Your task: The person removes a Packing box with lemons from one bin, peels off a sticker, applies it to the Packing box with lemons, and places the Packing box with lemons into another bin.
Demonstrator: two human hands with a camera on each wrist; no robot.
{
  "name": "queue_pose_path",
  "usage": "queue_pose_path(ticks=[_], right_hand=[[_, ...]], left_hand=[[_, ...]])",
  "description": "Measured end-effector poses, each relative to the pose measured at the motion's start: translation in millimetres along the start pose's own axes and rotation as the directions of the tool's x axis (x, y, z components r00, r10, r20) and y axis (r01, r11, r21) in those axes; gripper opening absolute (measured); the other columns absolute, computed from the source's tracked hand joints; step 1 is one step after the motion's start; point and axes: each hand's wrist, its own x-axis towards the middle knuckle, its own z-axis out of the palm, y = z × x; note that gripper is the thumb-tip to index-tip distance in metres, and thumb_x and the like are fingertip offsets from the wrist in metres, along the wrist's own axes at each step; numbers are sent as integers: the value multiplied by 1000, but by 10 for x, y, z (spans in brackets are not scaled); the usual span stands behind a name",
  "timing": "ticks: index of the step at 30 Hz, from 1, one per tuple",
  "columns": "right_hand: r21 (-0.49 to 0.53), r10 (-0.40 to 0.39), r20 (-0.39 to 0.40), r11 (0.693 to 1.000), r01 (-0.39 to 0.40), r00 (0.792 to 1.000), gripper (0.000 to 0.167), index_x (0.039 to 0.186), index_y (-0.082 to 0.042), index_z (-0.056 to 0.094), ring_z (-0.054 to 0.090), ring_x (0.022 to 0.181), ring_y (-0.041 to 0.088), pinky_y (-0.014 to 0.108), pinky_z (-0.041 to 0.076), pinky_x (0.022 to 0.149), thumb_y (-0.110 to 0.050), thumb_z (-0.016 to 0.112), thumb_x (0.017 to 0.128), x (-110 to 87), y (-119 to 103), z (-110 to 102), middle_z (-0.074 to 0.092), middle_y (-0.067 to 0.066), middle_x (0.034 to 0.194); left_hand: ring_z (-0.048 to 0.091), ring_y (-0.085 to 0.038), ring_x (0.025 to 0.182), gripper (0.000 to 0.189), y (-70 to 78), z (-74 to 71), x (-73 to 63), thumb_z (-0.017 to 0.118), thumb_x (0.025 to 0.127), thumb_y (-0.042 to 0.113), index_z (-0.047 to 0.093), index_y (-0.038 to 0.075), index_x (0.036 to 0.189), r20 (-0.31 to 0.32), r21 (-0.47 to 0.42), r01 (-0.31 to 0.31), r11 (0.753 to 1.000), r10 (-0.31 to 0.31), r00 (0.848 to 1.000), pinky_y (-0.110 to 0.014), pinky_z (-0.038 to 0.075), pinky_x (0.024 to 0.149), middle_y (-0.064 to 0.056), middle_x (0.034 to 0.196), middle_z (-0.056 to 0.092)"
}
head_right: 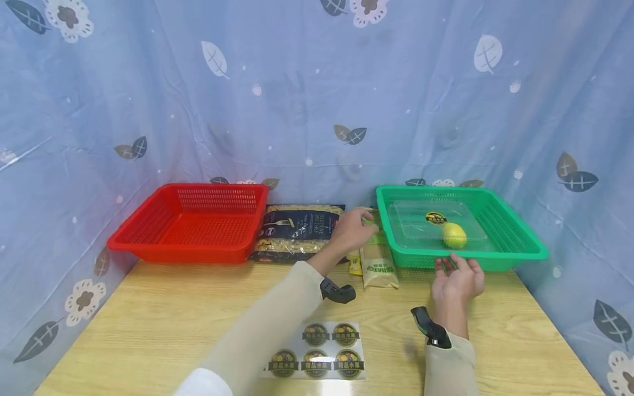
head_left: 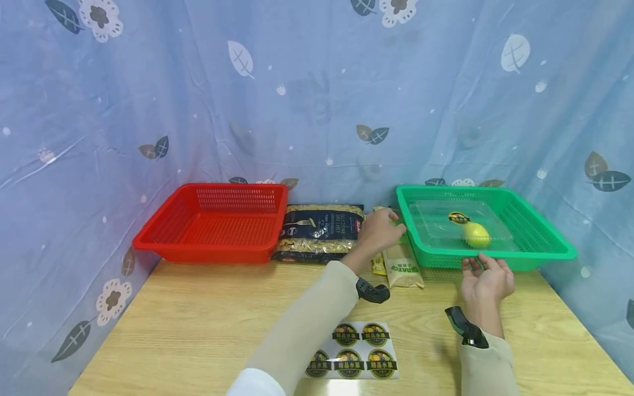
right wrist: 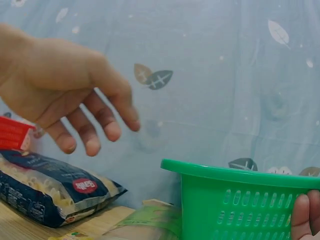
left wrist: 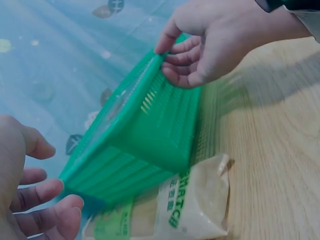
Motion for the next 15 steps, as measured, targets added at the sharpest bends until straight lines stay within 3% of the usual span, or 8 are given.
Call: queue_pose_path(ticks=[2, 5, 9, 15], right_hand=[[-12, 8, -17, 1000, -8, 1000, 43, 120, -18, 36, 46, 71, 25, 35, 47, 63, 11, 56, 95, -2, -5, -2, 42, 5, 105], [-24, 9, -24, 1000, -9, 1000, 41, 117, -17, 36, 45, 70, 25, 35, 46, 63, 10, 57, 95, -7, -3, 1, 43, 6, 101], [-40, -4, -20, 999, 3, 1000, 41, 117, -16, 36, 44, 71, 25, 35, 46, 62, 10, 57, 95, -16, 6, 22, 43, 7, 100], [-131, -58, -61, 990, 50, 996, 41, 121, -18, 35, 45, 76, 22, 32, 46, 61, 6, 57, 96, -47, 24, 40, 36, 2, 118]], left_hand=[[38, -13, 45, 31, -75, -25, -14, 65, 98, 30, 65, 23, 128, 13, -47, -4, 999, 5, 1000, -29, 35, 45, 4, 73, 65], [35, -12, 43, 28, -184, -61, -37, 65, 97, 27, 66, 23, 125, 9, -115, -10, 993, 12, 1000, -29, 31, 42, 4, 65, 59], [43, -12, 49, 26, -303, -123, -88, 65, 97, 27, 67, 20, 123, -26, -163, -49, 985, 45, 999, -30, 38, 48, 5, 74, 61], [53, -10, 63, 27, -444, -228, -196, 65, 96, 23, 67, 19, 123, -71, -201, -85, 976, 72, 995, -31, 43, 58, 6, 84, 63]])
